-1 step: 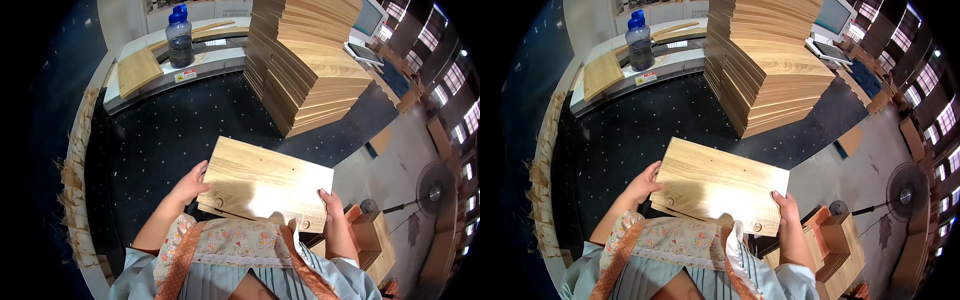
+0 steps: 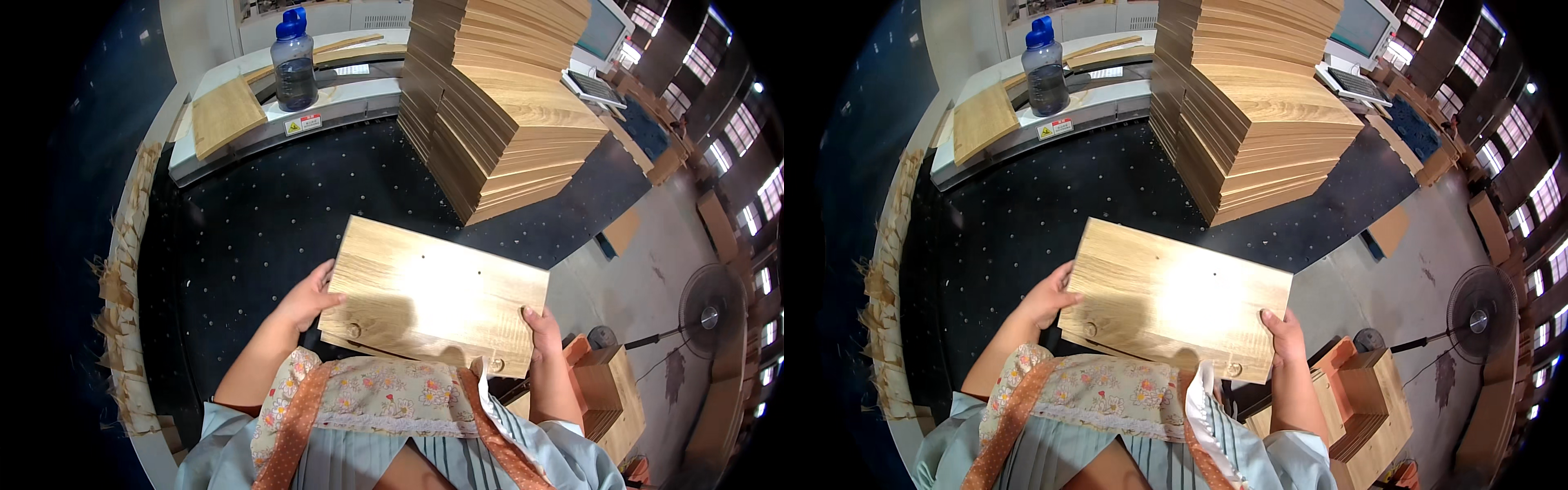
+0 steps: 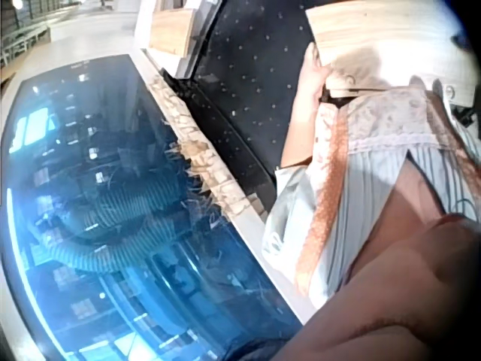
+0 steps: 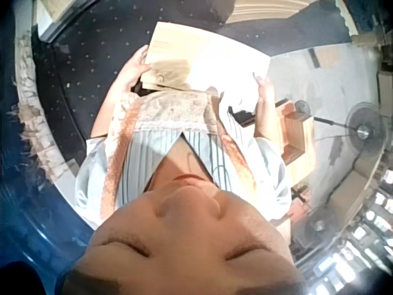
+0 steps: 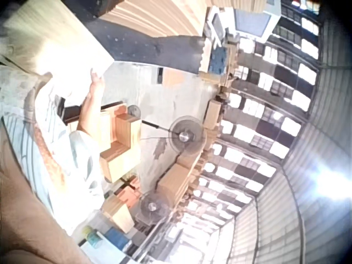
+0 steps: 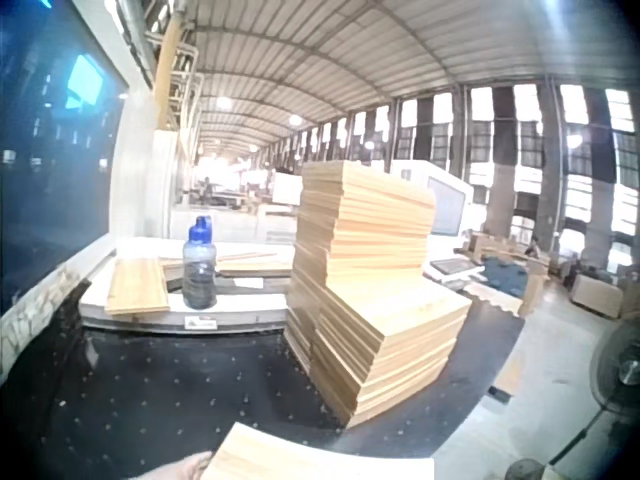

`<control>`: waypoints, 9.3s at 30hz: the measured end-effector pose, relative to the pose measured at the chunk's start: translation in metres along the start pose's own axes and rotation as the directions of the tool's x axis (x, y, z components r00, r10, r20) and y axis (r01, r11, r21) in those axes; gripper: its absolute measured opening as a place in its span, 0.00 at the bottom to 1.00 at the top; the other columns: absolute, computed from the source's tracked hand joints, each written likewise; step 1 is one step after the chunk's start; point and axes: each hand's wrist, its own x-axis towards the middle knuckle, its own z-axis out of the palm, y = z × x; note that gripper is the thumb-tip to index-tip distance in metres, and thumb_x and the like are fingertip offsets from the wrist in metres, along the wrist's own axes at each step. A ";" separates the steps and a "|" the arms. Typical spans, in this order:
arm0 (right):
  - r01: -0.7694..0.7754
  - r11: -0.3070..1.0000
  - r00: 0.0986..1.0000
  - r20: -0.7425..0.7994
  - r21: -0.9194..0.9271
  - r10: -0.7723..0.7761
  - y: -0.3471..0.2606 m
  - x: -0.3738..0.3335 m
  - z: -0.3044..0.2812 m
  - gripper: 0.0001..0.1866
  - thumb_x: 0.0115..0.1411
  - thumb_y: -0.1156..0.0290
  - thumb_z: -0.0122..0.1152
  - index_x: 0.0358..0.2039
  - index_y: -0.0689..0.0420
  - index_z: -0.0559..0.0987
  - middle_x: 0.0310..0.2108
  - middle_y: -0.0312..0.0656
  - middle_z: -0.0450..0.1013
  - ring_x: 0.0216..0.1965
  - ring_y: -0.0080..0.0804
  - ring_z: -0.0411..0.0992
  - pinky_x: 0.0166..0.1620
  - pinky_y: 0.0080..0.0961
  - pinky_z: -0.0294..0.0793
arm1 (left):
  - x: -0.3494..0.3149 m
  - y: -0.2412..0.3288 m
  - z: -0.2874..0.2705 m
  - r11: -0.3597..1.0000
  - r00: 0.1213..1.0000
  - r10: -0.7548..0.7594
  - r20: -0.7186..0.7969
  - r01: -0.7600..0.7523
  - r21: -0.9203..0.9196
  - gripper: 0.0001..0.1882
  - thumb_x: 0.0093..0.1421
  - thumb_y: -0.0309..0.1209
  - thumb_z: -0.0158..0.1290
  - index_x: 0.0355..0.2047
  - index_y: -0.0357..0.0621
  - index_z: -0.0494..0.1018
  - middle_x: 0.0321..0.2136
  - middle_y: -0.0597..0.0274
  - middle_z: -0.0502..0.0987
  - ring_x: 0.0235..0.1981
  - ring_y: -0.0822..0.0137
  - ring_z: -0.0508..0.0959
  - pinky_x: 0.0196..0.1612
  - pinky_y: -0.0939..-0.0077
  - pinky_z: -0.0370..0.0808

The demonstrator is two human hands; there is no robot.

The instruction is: The person picks up wooden panels from a stack on the floor, places them on a table to inspect and sort them, and then moves some to a different pile.

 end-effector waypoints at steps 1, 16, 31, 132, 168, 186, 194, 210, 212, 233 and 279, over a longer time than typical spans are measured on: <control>0.089 0.996 0.995 0.035 -0.011 -0.089 -0.007 0.001 0.008 0.32 0.47 0.66 0.67 0.50 0.66 0.66 0.45 0.48 0.71 0.44 0.39 0.72 0.48 0.34 0.71 | 0.002 0.011 0.001 0.998 0.999 -0.044 0.013 0.045 -0.050 0.37 0.49 0.20 0.57 0.58 0.34 0.53 0.54 0.50 0.64 0.56 0.62 0.65 0.58 0.70 0.60; 0.352 0.829 0.905 0.382 -0.434 -0.185 -0.049 0.059 0.054 0.51 0.31 0.71 0.76 0.58 0.58 0.60 0.52 0.42 0.65 0.54 0.34 0.62 0.57 0.32 0.60 | -0.018 0.012 -0.038 0.918 0.903 0.397 -0.160 -0.393 0.058 0.35 0.39 0.23 0.63 0.51 0.39 0.65 0.46 0.60 0.72 0.49 0.65 0.71 0.53 0.68 0.65; 0.735 -0.259 0.661 0.747 -0.626 0.071 -0.089 0.039 0.195 0.30 0.35 0.63 0.72 0.37 0.58 0.67 0.33 0.47 0.70 0.37 0.47 0.70 0.40 0.39 0.70 | -0.015 -0.025 -0.052 0.892 0.925 0.322 -0.203 -0.224 0.392 0.30 0.40 0.25 0.65 0.45 0.34 0.68 0.41 0.57 0.74 0.42 0.66 0.73 0.46 0.71 0.70; 0.671 0.108 0.408 0.244 -0.733 -0.880 -0.154 0.209 0.148 0.24 0.45 0.66 0.64 0.43 0.61 0.72 0.52 0.52 0.64 0.54 0.47 0.61 0.58 0.38 0.58 | -0.070 -0.060 0.041 0.124 0.888 0.458 0.041 -0.110 0.986 0.25 0.47 0.39 0.58 0.44 0.40 0.71 0.50 0.52 0.68 0.57 0.54 0.63 0.61 0.53 0.53; 0.274 0.898 0.961 -0.116 0.343 -0.249 -0.147 0.152 0.099 0.16 0.52 0.64 0.62 0.38 0.59 0.72 0.29 0.40 0.70 0.28 0.32 0.72 0.27 0.29 0.76 | -0.068 -0.076 0.018 0.256 0.897 0.437 0.070 -0.199 0.946 0.17 0.43 0.36 0.62 0.35 0.47 0.76 0.46 0.56 0.70 0.55 0.54 0.65 0.60 0.47 0.51; 0.283 0.835 0.945 0.014 0.472 -0.328 -0.148 0.089 0.069 0.33 0.51 0.71 0.50 0.58 0.63 0.57 0.56 0.54 0.61 0.56 0.51 0.60 0.60 0.48 0.57 | -0.073 -0.072 0.026 0.269 0.913 0.404 0.056 -0.177 0.947 0.17 0.50 0.40 0.56 0.40 0.50 0.74 0.50 0.60 0.67 0.59 0.62 0.59 0.64 0.55 0.47; 0.522 0.775 0.816 0.055 0.356 -0.575 -0.090 0.062 0.087 0.36 0.47 0.71 0.59 0.58 0.61 0.59 0.55 0.48 0.63 0.55 0.47 0.61 0.58 0.47 0.60 | -0.069 -0.062 0.018 0.648 0.910 0.411 -0.048 -0.255 0.718 0.20 0.51 0.35 0.55 0.46 0.48 0.70 0.50 0.60 0.68 0.55 0.61 0.66 0.62 0.60 0.52; 0.000 0.977 0.847 0.519 0.215 -0.114 0.012 0.032 0.205 0.35 0.41 0.80 0.62 0.53 0.66 0.63 0.47 0.48 0.69 0.49 0.42 0.68 0.52 0.37 0.68 | -0.091 -0.026 -0.017 0.719 0.872 0.353 -0.339 -0.485 -0.498 0.20 0.64 0.34 0.39 0.48 0.27 0.62 0.45 0.46 0.71 0.46 0.60 0.72 0.49 0.70 0.69; -0.011 0.979 0.836 0.539 0.202 -0.102 0.013 0.034 0.205 0.35 0.41 0.80 0.62 0.53 0.66 0.63 0.48 0.48 0.69 0.49 0.42 0.68 0.51 0.37 0.68 | -0.095 -0.031 -0.019 0.728 0.872 0.361 -0.331 -0.485 -0.484 0.20 0.64 0.35 0.39 0.48 0.29 0.62 0.45 0.49 0.71 0.47 0.60 0.72 0.50 0.68 0.69; 0.136 0.989 0.688 0.724 -0.063 -0.049 -0.028 0.077 0.235 0.24 0.47 0.83 0.62 0.46 0.64 0.68 0.42 0.43 0.72 0.42 0.29 0.72 0.46 0.25 0.70 | -0.046 0.022 -0.020 0.719 0.881 0.473 0.028 -0.368 -0.589 0.32 0.53 0.34 0.56 0.56 0.36 0.58 0.50 0.52 0.69 0.52 0.58 0.70 0.55 0.62 0.65; 0.474 0.741 0.865 0.409 -0.475 -0.291 0.120 0.169 0.174 0.14 0.55 0.68 0.56 0.41 0.58 0.75 0.40 0.48 0.72 0.40 0.42 0.71 0.43 0.35 0.72 | 0.001 -0.023 -0.049 0.444 0.862 0.355 -0.361 -0.495 -0.746 0.34 0.54 0.30 0.50 0.60 0.42 0.50 0.57 0.54 0.60 0.58 0.54 0.61 0.58 0.52 0.59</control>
